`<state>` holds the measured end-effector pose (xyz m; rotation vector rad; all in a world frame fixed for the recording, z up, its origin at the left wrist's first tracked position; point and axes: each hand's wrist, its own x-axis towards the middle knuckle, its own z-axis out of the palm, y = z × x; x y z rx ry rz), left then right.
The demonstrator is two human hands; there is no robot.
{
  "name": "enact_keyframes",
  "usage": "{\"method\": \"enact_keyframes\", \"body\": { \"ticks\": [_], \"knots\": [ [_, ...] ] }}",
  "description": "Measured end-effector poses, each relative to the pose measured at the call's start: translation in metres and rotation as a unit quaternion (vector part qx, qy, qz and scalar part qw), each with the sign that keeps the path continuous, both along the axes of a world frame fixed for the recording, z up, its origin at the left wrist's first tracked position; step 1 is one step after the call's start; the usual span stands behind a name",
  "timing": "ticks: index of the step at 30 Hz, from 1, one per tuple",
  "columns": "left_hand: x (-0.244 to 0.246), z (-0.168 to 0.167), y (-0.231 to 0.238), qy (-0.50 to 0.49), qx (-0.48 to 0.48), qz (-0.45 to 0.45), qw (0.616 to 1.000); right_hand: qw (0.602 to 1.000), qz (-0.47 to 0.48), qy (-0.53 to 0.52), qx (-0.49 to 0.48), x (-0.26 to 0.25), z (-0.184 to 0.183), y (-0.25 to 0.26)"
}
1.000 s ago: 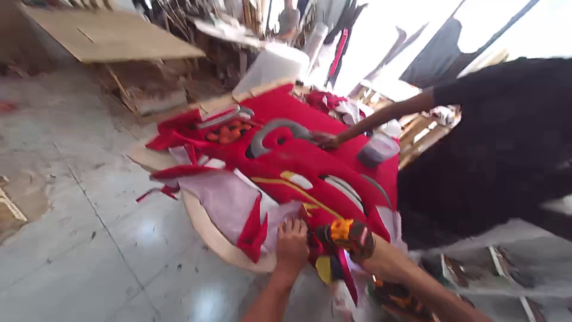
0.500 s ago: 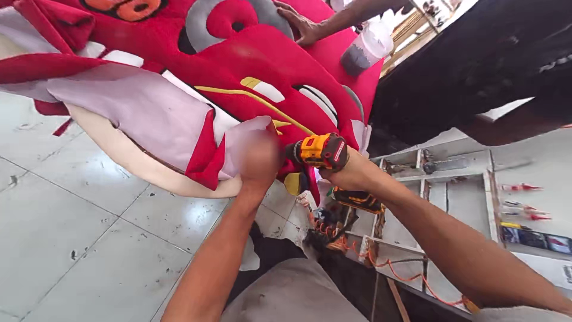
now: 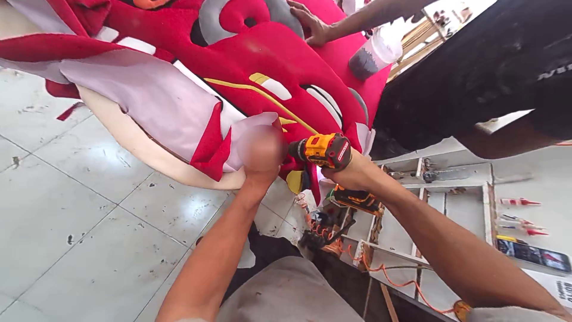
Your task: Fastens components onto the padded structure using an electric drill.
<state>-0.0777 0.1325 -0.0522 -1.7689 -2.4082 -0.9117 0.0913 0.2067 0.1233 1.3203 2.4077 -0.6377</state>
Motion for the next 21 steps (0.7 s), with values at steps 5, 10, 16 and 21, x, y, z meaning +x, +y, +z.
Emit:
{"method": "enact_keyframes", "body": {
  "ticks": [5, 10, 16, 21],
  "knots": [
    [0.0, 0.0, -0.001, 0.001, 0.002, -0.002, 1.0, 1.0, 0.006, 0.006, 0.005, 0.001, -0.001, 0.001],
    [0.0, 0.005, -0.002, 0.003, -0.005, -0.002, 1.0, 1.0, 0.005, 0.0, 0.003, 0.006, -0.005, 0.001],
    [0.0, 0.006, -0.002, 0.023, 0.002, 0.001, 1.0, 1.0, 0.014, 0.011, 0.0, 0.009, -0.011, 0.005],
    [0.001, 0.006, -0.002, 0.032, 0.007, 0.002, 0.999, 1.0, 0.022, 0.011, 0.005, 0.011, -0.011, 0.005]
  ]
}}
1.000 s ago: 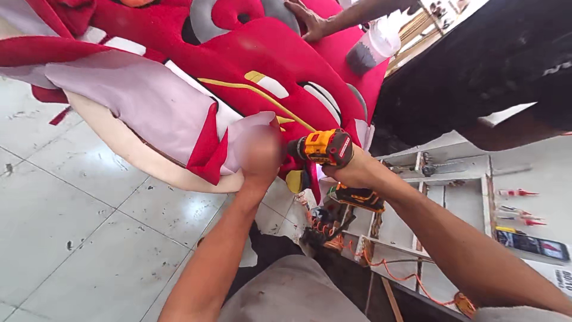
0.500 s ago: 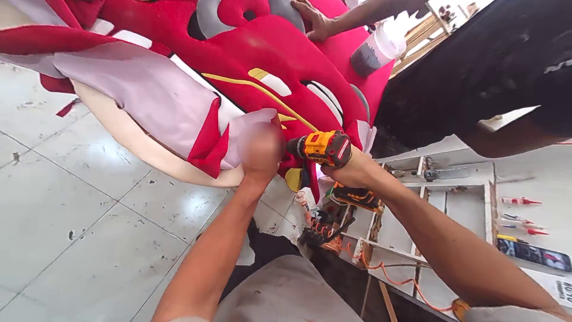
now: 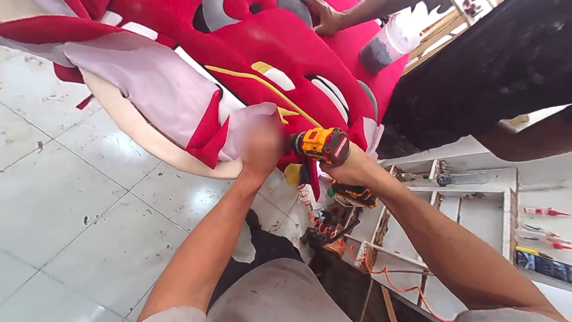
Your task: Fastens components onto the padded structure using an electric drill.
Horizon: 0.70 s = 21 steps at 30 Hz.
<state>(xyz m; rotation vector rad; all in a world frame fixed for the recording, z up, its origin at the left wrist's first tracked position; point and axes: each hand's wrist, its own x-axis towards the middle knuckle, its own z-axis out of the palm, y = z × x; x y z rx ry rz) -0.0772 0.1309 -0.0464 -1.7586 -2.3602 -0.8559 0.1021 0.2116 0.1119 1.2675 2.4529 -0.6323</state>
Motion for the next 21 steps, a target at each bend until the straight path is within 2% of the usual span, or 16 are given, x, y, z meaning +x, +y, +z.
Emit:
{"method": "enact_keyframes", "body": {
  "ticks": [8, 13, 16, 18, 19, 21],
  "knots": [
    [-0.002, 0.005, -0.002, -0.008, -0.022, -0.008, 1.0, 1.0, 0.003, 0.012, 0.002, 0.004, -0.003, 0.003],
    [-0.004, 0.012, -0.005, -0.014, -0.027, -0.029, 0.999, 0.989, -0.075, 0.121, 0.042, 0.042, 0.027, -0.014],
    [-0.006, 0.019, -0.01, -0.036, -0.051, -0.056, 0.996, 0.96, -0.121, 0.235, 0.089, 0.1, 0.049, -0.062],
    [-0.005, 0.028, -0.02, -0.07, -0.068, -0.081, 0.992, 0.924, -0.173, 0.327, 0.098, 0.14, 0.047, -0.106],
    [0.001, 0.028, -0.031, -0.076, -0.05, -0.093, 0.991, 0.902, -0.207, 0.369, 0.087, 0.158, 0.04, -0.129],
    [0.023, 0.016, -0.062, -0.075, 0.048, -0.111, 0.99, 0.856, -0.282, 0.431, 0.038, 0.185, 0.024, -0.169]
  ]
}}
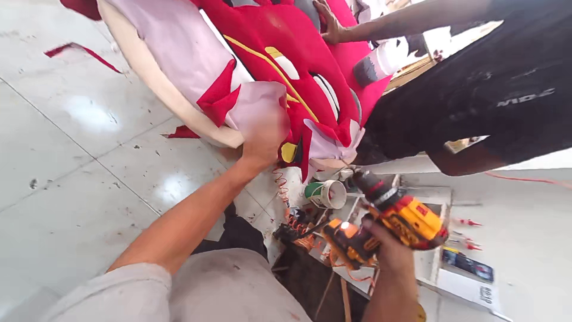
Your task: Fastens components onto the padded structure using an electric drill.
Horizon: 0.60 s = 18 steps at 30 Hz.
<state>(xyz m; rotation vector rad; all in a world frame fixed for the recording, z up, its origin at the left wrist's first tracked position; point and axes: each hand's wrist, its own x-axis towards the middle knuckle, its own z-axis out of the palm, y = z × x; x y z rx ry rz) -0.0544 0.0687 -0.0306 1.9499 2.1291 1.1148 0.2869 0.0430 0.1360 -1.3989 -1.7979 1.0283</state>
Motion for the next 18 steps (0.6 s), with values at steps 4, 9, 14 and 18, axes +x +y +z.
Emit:
{"method": "enact_keyframes", "body": {
  "ticks": [4, 9, 14, 18],
  "knots": [
    [0.055, -0.039, -0.05, -0.254, -0.003, 0.06, 0.965, 0.988, -0.071, 0.084, -0.109, 0.025, -0.025, -0.031],
    [0.057, -0.066, 0.022, -0.738, 0.025, 0.151, 0.657, 0.993, -0.057, 0.042, -0.099, 0.015, -0.032, -0.028],
    [0.085, -0.007, 0.063, -0.683, -0.052, 0.187, 0.704, 0.988, 0.078, 0.038, -0.125, 0.018, -0.052, -0.007],
    [0.134, -0.006, 0.072, -0.623, 0.067, 0.239, 0.742, 0.967, 0.191, 0.041, -0.162, 0.044, -0.064, 0.028]
  ]
}}
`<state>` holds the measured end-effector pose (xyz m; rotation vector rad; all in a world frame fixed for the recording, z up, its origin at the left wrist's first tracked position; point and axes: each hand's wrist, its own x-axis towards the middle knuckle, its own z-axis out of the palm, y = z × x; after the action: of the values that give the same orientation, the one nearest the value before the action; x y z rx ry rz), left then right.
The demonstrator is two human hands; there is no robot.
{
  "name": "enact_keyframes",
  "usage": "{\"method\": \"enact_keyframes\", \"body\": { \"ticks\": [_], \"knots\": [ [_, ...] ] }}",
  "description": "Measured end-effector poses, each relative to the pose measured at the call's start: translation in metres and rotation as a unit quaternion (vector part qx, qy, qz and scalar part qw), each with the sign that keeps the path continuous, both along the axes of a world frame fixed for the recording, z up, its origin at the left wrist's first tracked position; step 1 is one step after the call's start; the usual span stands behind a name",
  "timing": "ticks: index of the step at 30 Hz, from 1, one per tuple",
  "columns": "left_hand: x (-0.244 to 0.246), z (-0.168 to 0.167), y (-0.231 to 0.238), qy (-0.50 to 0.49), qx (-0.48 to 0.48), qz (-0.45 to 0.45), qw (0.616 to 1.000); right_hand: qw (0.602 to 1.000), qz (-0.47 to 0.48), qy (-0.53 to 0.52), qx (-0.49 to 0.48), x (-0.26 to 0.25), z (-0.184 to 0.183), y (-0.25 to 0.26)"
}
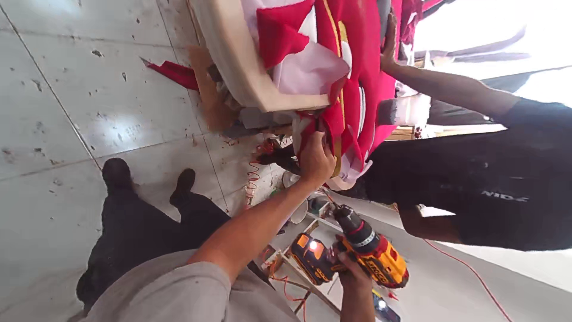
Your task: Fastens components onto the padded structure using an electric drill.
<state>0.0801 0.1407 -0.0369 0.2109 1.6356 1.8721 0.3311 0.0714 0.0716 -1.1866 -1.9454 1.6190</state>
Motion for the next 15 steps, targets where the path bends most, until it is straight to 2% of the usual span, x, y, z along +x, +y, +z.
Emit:
{"method": "enact_keyframes", "body": {
  "ticks": [2, 7, 10, 12, 14, 15],
  "knots": [
    [0.003, -0.014, -0.005, -0.012, 0.013, 0.009, 1.0, 1.0, 0.027, 0.006, -0.008, 0.01, 0.003, 0.014],
    [-0.018, -0.054, -0.048, -0.02, -0.016, -0.091, 0.996, 0.995, 0.052, 0.07, -0.041, 0.028, 0.006, 0.029],
    [-0.03, -0.082, -0.071, -0.078, -0.021, -0.054, 0.995, 0.989, 0.05, 0.12, -0.067, 0.034, -0.002, 0.028],
    [-0.032, -0.079, -0.08, -0.144, 0.058, -0.027, 0.987, 0.985, 0.05, 0.147, -0.078, 0.039, -0.007, 0.023],
    [-0.033, -0.064, -0.082, -0.203, 0.174, -0.039, 0.963, 0.983, 0.03, 0.163, -0.073, 0.042, -0.011, 0.015],
    [-0.031, -0.057, -0.078, -0.206, 0.195, -0.051, 0.958, 0.983, 0.019, 0.169, -0.065, 0.046, -0.013, 0.01]
  ]
}}
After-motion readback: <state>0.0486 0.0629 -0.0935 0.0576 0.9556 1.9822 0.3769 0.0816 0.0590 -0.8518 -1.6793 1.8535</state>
